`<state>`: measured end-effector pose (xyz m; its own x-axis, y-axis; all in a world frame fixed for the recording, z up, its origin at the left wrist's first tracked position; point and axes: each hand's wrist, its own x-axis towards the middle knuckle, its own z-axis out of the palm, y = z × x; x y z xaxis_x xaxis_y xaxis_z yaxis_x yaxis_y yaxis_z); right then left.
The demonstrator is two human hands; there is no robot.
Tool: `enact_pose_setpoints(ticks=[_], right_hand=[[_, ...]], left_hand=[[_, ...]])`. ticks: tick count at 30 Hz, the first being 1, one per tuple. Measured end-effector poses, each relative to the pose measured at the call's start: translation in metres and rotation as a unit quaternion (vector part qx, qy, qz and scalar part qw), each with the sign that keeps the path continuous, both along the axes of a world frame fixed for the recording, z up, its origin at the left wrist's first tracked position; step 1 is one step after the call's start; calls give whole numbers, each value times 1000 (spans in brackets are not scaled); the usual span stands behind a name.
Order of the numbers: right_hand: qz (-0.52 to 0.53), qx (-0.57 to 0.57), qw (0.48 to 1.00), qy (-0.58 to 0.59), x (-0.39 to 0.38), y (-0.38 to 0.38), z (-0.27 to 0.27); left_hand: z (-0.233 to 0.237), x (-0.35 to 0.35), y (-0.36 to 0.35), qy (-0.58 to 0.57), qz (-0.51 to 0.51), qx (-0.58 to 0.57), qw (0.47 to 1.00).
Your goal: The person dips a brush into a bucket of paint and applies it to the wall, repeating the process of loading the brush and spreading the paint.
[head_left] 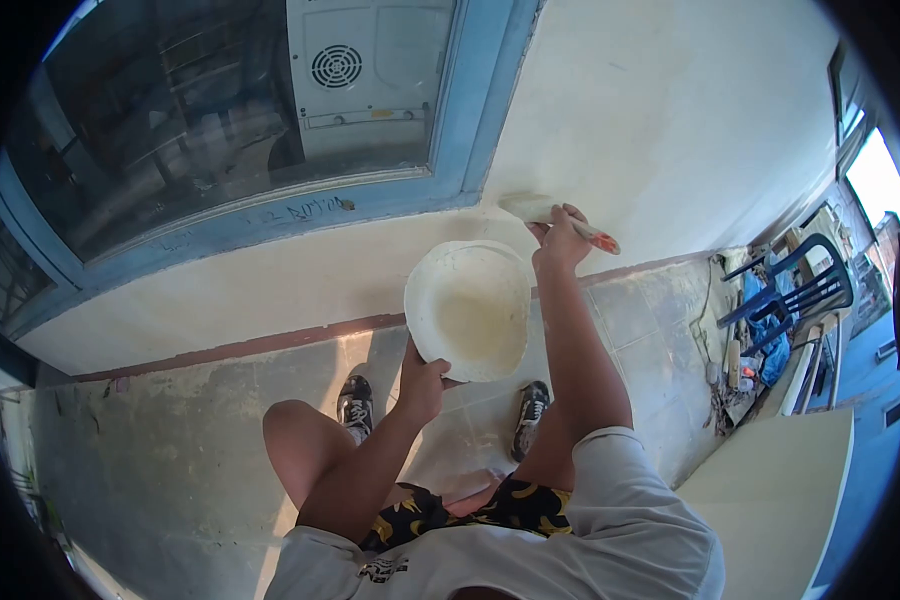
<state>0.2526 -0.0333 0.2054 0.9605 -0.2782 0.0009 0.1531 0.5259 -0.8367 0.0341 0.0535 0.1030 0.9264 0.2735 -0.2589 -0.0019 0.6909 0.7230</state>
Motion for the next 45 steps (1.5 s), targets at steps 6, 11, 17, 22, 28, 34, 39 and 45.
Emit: enact_pose_setpoints(ticks=[6,11,17,22,28,34,39,45], right_hand=[[-3,26,984,-178,18,23,111],[-18,33,985,-165,-9,3,84],[-17,-26,999,-5,19,16,-5],[-10,14,991,-132,20,23,81],[-25,-7,996,-81,0,1,35],[-22,-52,998,5,24,28,-6],[-8,-1,994,-109,6,24,63],[-33,-24,999,-15,4,10,-10]], left_hand=[[-8,-2,2,-3,-1,-17,1000],[1,-3,0,5,-2,-17,1000],[1,-5,-1,35,-5,7,999],[-10,-3,2,-10,2,2,1000],[-7,1,1,13,11,-5,1000],[-9,-2,3,9,6,-4,1000],[-17,-2,5,14,13,-2,1000],[-12,0,5,12,24,18,999]])
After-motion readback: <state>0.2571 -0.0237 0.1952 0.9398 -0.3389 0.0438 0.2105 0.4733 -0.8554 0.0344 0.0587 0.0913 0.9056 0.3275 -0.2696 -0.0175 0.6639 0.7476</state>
